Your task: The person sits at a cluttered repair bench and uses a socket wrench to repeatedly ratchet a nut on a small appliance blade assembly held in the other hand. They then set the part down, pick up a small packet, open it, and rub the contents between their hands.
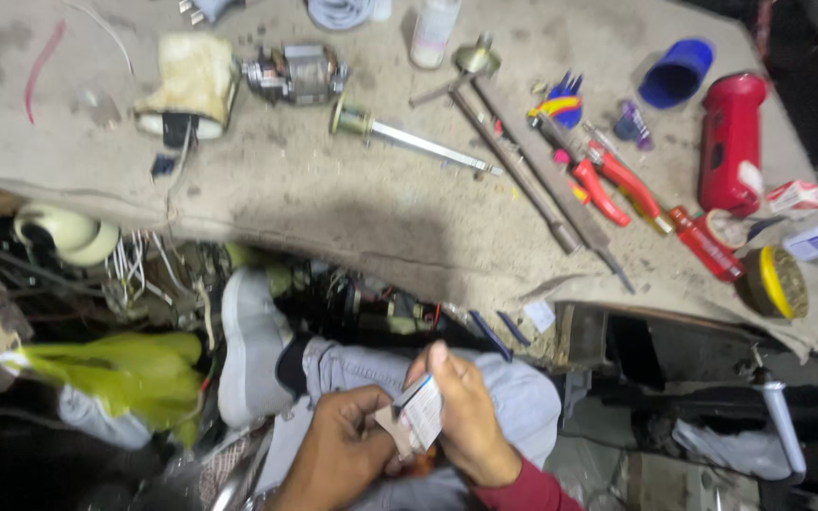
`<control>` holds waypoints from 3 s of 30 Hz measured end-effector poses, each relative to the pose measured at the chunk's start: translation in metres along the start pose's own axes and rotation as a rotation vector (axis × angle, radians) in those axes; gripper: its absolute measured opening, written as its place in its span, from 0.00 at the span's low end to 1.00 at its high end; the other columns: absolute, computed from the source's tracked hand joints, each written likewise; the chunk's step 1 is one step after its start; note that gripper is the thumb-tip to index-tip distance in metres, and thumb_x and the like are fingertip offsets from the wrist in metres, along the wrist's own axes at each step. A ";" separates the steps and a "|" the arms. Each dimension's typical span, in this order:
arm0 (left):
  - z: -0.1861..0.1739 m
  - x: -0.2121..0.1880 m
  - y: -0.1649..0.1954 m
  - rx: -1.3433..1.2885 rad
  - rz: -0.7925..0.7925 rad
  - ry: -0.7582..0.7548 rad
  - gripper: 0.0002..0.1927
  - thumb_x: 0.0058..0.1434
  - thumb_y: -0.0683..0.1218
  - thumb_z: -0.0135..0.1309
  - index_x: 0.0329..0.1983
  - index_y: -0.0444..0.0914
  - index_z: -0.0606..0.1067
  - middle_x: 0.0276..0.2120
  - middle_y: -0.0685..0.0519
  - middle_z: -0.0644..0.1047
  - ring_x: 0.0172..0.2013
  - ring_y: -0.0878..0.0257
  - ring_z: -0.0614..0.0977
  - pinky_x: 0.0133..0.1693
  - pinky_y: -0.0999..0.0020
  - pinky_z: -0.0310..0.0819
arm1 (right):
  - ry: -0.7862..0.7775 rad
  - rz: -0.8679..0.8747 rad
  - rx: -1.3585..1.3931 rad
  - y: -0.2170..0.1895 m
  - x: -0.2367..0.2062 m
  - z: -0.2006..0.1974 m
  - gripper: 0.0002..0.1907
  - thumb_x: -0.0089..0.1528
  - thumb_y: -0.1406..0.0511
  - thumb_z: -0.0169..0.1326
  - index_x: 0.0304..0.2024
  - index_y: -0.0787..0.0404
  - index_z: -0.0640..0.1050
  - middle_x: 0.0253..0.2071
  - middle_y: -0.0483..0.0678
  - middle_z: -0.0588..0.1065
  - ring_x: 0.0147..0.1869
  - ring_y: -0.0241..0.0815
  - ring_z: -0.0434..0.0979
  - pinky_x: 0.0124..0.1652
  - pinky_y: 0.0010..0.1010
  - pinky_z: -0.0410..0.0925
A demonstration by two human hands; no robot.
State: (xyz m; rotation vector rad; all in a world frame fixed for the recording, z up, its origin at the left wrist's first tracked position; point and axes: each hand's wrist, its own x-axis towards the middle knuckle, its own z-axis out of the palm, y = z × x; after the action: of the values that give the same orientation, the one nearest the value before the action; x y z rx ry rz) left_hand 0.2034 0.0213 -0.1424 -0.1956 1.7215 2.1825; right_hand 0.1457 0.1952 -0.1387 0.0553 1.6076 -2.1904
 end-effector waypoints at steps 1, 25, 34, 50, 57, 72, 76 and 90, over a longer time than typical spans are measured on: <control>0.002 -0.002 0.008 0.021 0.091 -0.010 0.05 0.59 0.34 0.52 0.32 0.29 0.79 0.22 0.53 0.82 0.24 0.70 0.81 0.27 0.74 0.76 | 0.050 0.066 0.120 -0.001 0.002 -0.002 0.25 0.72 0.50 0.45 0.34 0.64 0.75 0.27 0.44 0.73 0.28 0.33 0.72 0.30 0.25 0.67; -0.001 0.019 0.009 -1.068 0.004 -0.034 0.27 0.73 0.60 0.39 0.59 0.33 0.70 0.52 0.39 0.79 0.49 0.49 0.82 0.51 0.50 0.77 | 0.524 -1.600 -0.466 -0.111 -0.045 0.026 0.05 0.69 0.70 0.53 0.40 0.69 0.77 0.39 0.53 0.78 0.40 0.41 0.77 0.42 0.29 0.70; 0.015 0.015 0.009 -1.152 -0.053 -0.054 0.19 0.72 0.56 0.45 0.53 0.37 0.72 0.44 0.48 0.80 0.42 0.57 0.82 0.44 0.55 0.78 | 0.229 -1.138 -1.150 -0.078 -0.023 0.056 0.01 0.67 0.76 0.60 0.40 0.70 0.79 0.35 0.54 0.78 0.38 0.43 0.79 0.41 0.27 0.70; -0.002 0.014 0.082 -0.581 0.128 0.005 0.18 0.68 0.52 0.48 0.53 0.35 0.73 0.32 0.50 0.78 0.24 0.71 0.71 0.26 0.75 0.66 | 0.519 -1.315 -1.488 -0.244 0.065 -0.012 0.11 0.79 0.67 0.47 0.54 0.72 0.74 0.49 0.51 0.75 0.53 0.39 0.75 0.56 0.27 0.69; 0.000 0.035 0.112 -0.438 0.311 0.010 0.16 0.70 0.51 0.49 0.50 0.34 0.72 0.30 0.51 0.77 0.25 0.71 0.72 0.26 0.76 0.67 | -0.054 -0.594 -0.785 -0.166 0.006 0.029 0.12 0.63 0.66 0.59 0.46 0.67 0.78 0.40 0.45 0.77 0.42 0.30 0.74 0.42 0.22 0.69; 0.003 0.047 0.108 -0.881 0.181 -0.305 0.13 0.73 0.49 0.49 0.46 0.33 0.73 0.27 0.54 0.71 0.25 0.70 0.68 0.26 0.74 0.64 | 0.117 -0.675 -0.745 -0.132 0.015 0.056 0.06 0.64 0.70 0.59 0.41 0.67 0.77 0.33 0.48 0.76 0.33 0.32 0.74 0.32 0.23 0.69; 0.006 0.047 0.107 -0.820 0.202 -0.189 0.11 0.71 0.49 0.50 0.45 0.35 0.73 0.27 0.54 0.72 0.25 0.71 0.69 0.26 0.75 0.63 | 0.161 -1.187 -1.018 -0.128 -0.001 0.069 0.10 0.60 0.75 0.62 0.43 0.68 0.77 0.41 0.52 0.78 0.44 0.36 0.80 0.43 0.25 0.73; 0.001 0.044 0.103 -0.479 0.331 -0.163 0.13 0.70 0.51 0.53 0.43 0.34 0.73 0.26 0.56 0.71 0.24 0.73 0.68 0.25 0.78 0.62 | 0.006 -0.949 -1.135 -0.154 -0.014 0.072 0.07 0.61 0.71 0.62 0.40 0.68 0.78 0.38 0.52 0.80 0.38 0.43 0.84 0.39 0.28 0.74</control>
State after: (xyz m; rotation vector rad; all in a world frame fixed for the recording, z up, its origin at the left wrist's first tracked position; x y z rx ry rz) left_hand 0.1258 0.0104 -0.0621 0.1604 1.1867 2.7398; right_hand 0.1195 0.1704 0.0284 -1.2153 2.9980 -1.3276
